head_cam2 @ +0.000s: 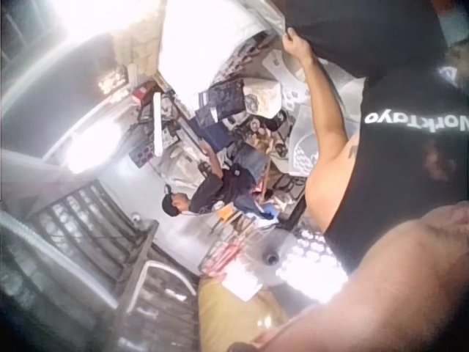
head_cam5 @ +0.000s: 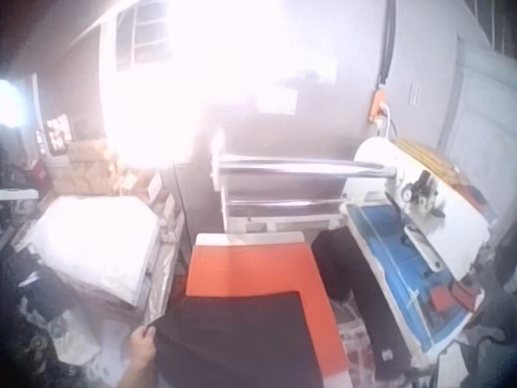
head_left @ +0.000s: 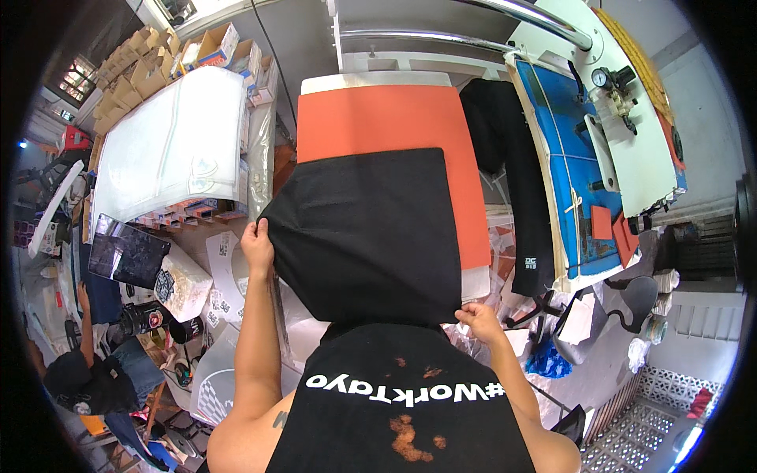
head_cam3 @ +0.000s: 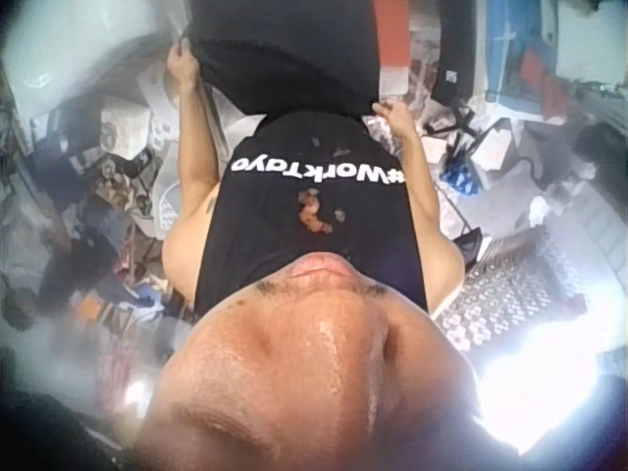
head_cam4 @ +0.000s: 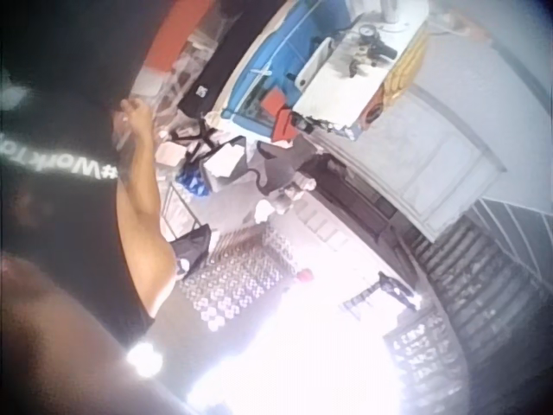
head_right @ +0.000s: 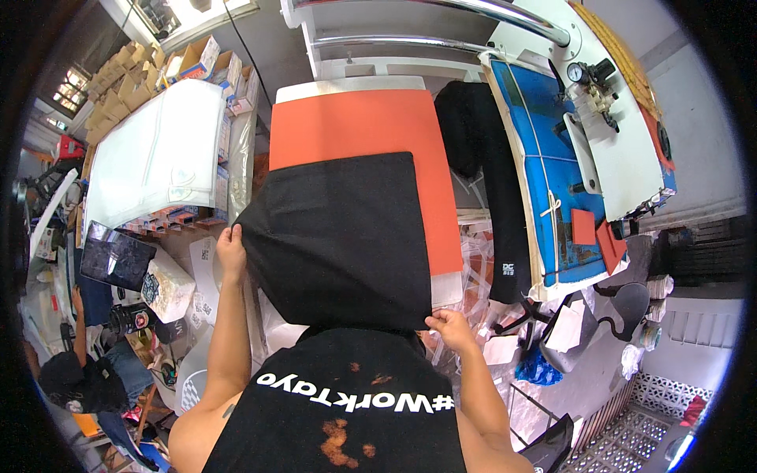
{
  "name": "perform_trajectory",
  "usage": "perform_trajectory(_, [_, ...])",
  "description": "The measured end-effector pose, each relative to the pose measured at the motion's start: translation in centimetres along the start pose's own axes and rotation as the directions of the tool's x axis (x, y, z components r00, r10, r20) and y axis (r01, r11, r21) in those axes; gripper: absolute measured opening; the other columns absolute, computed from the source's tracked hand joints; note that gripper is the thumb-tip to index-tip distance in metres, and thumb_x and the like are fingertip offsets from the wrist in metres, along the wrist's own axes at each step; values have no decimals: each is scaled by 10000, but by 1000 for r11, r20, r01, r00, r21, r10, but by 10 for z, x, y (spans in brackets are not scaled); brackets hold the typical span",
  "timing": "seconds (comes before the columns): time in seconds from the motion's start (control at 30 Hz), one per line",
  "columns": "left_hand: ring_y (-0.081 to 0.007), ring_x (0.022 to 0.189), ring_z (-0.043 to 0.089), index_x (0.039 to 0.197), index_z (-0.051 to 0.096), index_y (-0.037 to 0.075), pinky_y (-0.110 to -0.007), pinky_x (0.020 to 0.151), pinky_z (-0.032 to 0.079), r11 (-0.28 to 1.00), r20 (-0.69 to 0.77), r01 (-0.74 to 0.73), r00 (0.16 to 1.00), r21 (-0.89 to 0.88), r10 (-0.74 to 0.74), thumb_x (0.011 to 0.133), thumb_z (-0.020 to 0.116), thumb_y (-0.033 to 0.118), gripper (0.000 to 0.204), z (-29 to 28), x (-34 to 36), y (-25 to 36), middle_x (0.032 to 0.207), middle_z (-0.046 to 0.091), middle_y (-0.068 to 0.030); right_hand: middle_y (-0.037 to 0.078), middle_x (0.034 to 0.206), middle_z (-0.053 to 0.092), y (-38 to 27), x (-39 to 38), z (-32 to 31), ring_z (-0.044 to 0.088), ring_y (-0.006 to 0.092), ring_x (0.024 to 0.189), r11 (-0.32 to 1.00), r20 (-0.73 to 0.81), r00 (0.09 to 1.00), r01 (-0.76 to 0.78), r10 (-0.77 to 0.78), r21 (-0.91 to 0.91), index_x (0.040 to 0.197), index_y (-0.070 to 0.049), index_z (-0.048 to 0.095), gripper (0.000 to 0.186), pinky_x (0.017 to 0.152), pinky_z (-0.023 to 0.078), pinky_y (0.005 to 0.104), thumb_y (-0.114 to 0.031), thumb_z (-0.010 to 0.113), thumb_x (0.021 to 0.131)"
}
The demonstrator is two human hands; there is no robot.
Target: The person places a black t-shirt onto a heat press machine, aligns multiple vinyl decals on the garment, trims the decals with scissors, and uses the heat press to apply the designs.
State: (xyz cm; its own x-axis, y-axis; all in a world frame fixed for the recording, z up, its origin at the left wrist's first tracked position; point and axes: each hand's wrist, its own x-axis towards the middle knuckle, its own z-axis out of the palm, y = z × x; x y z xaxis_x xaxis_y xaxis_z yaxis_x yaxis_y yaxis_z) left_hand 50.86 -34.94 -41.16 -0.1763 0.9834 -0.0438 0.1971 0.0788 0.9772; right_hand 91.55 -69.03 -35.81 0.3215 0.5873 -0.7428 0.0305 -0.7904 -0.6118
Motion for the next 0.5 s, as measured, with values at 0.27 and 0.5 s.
perform_trajectory(0.27, [-309,1107,605,1126,645,17,-374,948,476,814,178,-272,962,513,209,895,628,95,244,18,19,34,1184,619,-184,84,695,678,-76,2,-38,642,162,639,893,-91,964,193,-250,-406,838,-4,702,221,613,505,318,-221,689,872])
perform_trajectory(0.5, [-153,1079,582,1145,621,-44,-305,957,443,990,477,-49,873,-133,107,1021,514,307,387,98,110,33,1099,658,-93,165,974,663,-247,135,0,636,350,973,698,-427,572,423,-700,-578,967,-23,663,260,822,490,435,-274,634,905])
